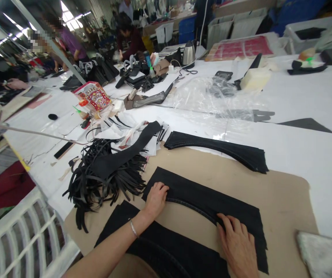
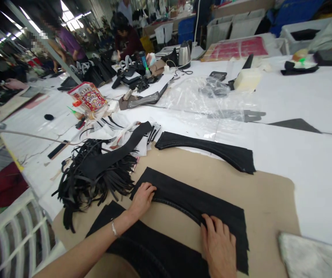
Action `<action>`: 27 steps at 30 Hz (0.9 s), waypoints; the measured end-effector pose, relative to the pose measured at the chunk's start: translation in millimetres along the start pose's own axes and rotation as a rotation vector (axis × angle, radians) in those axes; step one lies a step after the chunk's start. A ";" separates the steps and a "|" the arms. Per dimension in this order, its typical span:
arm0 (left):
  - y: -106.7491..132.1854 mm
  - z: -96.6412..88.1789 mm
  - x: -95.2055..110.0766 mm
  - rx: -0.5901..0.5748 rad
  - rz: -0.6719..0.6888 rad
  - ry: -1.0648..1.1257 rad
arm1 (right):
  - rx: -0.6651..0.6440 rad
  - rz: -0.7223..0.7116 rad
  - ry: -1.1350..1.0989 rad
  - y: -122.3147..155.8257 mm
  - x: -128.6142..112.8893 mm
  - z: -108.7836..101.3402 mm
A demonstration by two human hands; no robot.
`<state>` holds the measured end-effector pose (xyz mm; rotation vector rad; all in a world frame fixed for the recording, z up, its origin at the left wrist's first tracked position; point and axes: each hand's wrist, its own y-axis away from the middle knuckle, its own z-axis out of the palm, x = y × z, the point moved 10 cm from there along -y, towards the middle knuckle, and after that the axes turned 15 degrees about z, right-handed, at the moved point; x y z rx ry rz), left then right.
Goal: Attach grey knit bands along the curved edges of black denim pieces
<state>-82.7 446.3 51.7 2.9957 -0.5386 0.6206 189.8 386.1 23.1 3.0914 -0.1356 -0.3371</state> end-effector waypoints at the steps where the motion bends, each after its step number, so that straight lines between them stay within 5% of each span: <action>1: 0.4 -2.0 -0.9 -0.002 -0.003 0.016 | -0.020 -0.001 0.003 -0.9 -1.2 -2.0; 5: 18.0 -5.8 2.4 -0.041 -0.016 0.093 | -0.064 0.053 -0.021 1.2 -2.4 -16.4; 8: 48.8 1.8 26.2 -0.163 0.048 0.183 | -0.137 0.089 -0.140 19.5 -9.3 -20.5; 12: 96.1 15.7 71.4 -0.343 0.195 0.282 | -0.412 -0.063 -0.351 73.5 -52.6 -8.7; 15: 115.7 24.2 86.8 -0.413 0.251 0.272 | -0.573 -0.152 -0.334 110.0 -81.1 3.1; 27: 115.8 40.3 87.7 -0.480 0.326 0.224 | -0.669 -0.183 -0.255 107.9 -91.6 12.2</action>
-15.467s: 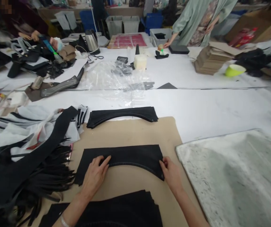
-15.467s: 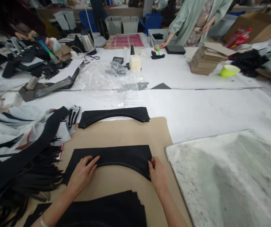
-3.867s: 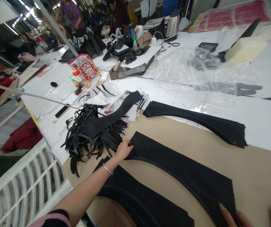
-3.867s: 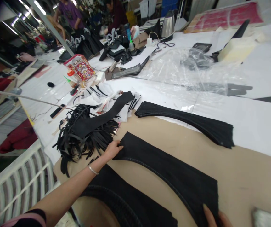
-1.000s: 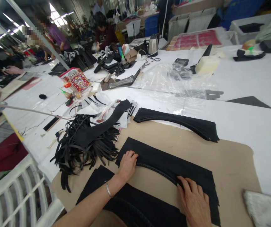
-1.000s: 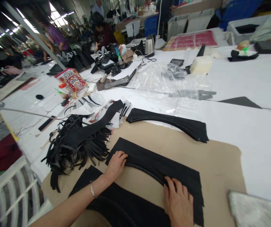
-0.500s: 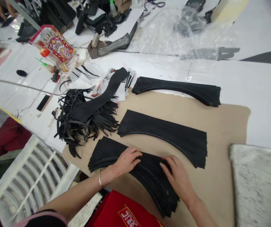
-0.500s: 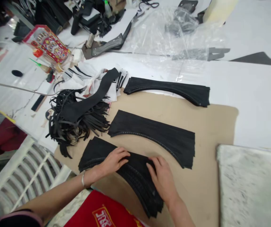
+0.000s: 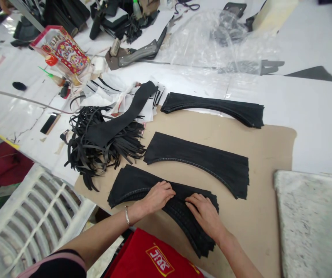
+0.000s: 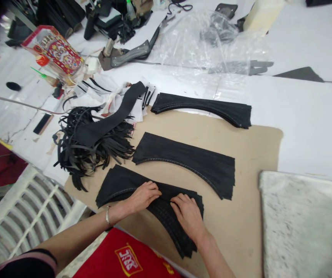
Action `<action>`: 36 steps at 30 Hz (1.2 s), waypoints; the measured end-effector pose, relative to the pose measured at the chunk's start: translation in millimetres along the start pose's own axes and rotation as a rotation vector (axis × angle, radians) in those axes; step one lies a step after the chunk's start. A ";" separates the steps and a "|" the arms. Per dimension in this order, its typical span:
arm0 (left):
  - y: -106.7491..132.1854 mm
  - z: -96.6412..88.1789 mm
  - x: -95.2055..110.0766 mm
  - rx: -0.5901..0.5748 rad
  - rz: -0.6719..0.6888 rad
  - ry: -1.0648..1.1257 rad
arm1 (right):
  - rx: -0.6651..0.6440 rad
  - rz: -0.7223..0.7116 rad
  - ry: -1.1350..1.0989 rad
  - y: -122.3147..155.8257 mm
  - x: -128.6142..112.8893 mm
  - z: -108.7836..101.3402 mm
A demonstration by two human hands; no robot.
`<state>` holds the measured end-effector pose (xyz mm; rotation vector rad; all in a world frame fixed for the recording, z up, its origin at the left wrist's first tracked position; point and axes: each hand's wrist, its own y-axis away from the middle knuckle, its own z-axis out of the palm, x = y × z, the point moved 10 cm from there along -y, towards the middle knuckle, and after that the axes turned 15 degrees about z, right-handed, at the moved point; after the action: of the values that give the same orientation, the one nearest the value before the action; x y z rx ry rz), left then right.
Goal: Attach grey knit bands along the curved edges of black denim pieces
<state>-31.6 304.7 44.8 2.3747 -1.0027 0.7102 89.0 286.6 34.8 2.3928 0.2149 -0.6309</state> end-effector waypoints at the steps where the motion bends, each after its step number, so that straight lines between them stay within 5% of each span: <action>1: -0.7 -1.7 1.6 0.006 -0.005 -0.009 | -0.003 0.001 0.012 -1.1 -0.2 -0.1; 5: -1.3 -5.0 21.9 0.046 -0.001 -0.037 | -0.005 0.007 0.077 -4.3 -5.0 -1.5; 10: 1.7 26.9 49.3 0.041 -0.019 0.249 | 0.031 0.013 0.171 -5.6 -22.1 -16.8; 19: 7.9 30.2 19.2 0.295 -0.245 0.696 | 0.326 -0.024 0.253 21.8 -58.6 -72.8; 23: 15.0 38.5 14.7 0.352 -0.300 1.091 | 0.496 -0.190 0.238 56.5 -80.3 -60.7; 27: 16.0 50.8 36.6 0.283 -0.276 1.413 | 0.519 -0.235 0.168 77.7 -90.6 -36.0; 31: 13.1 54.3 65.6 0.228 -0.252 1.856 | 0.560 -0.096 0.039 91.3 -68.2 -33.4; 34: 12.2 52.0 83.6 0.200 -0.278 2.299 | 0.621 0.237 -0.260 99.0 -15.3 -39.5; 36: 11.5 49.9 86.6 0.216 -0.279 2.407 | 0.541 0.462 -0.573 98.9 20.3 -24.7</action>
<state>25.6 223.8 62.7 0.3032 0.5199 2.2959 146.4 225.1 95.9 2.4850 -0.8206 -1.2135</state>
